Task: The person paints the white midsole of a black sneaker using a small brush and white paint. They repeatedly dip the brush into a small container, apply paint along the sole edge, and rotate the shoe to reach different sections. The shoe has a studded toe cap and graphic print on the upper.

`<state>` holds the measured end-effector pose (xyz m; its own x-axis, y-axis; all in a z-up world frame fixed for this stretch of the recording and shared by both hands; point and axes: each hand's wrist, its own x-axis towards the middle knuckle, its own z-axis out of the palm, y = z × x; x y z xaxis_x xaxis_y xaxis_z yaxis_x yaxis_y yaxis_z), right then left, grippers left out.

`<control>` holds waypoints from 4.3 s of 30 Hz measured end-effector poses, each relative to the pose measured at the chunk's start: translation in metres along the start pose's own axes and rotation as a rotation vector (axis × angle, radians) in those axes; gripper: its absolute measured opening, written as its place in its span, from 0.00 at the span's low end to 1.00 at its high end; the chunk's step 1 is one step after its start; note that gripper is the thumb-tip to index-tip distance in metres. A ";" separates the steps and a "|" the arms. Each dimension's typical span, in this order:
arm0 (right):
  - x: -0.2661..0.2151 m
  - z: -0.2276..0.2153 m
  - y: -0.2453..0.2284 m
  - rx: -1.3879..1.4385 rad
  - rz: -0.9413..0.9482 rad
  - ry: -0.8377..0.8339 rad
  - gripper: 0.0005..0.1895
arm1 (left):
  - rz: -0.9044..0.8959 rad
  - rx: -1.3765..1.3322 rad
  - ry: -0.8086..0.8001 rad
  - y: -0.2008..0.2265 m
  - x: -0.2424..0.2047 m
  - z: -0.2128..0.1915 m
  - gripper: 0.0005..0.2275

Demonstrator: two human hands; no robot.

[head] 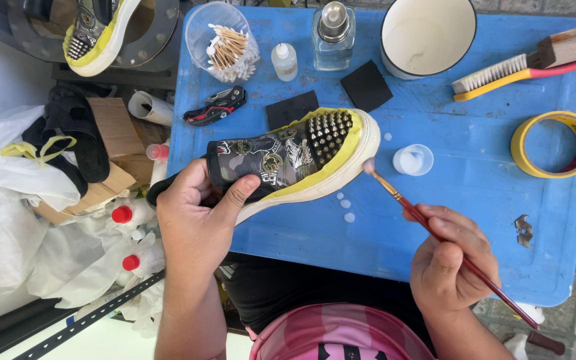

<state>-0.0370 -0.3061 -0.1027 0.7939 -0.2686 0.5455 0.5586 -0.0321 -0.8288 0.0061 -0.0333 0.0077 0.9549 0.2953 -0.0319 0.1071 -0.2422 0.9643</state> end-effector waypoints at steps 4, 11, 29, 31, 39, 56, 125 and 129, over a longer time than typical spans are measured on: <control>0.003 0.001 -0.001 -0.003 -0.027 0.011 0.19 | -0.002 -0.003 0.019 0.003 -0.002 0.004 0.10; 0.003 0.009 -0.021 -0.395 -0.149 -0.194 0.20 | 0.032 0.119 0.055 0.010 -0.011 0.008 0.09; 0.069 -0.034 -0.005 -0.642 0.099 -0.239 0.09 | 0.047 0.357 0.117 0.012 -0.013 0.003 0.11; 0.070 -0.031 0.000 -0.685 0.137 -0.253 0.10 | 0.052 0.360 0.113 0.012 -0.013 0.003 0.11; 0.065 -0.040 0.018 -0.252 0.363 0.001 0.11 | 0.019 0.300 0.093 0.014 -0.009 0.000 0.10; 0.006 0.012 0.000 -0.171 -0.232 -0.117 0.21 | -0.066 0.299 0.033 0.015 0.002 -0.003 0.10; 0.045 -0.002 -0.001 -0.295 -0.220 -0.215 0.21 | 0.027 0.341 -0.022 0.011 0.001 -0.005 0.11; 0.043 -0.010 0.000 -0.312 -0.161 -0.219 0.22 | 0.015 0.364 -0.020 0.011 0.002 -0.004 0.11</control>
<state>-0.0052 -0.3269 -0.0801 0.7532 -0.0261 0.6573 0.6074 -0.3561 -0.7101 0.0083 -0.0320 0.0191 0.9619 0.2721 -0.0274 0.1817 -0.5606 0.8079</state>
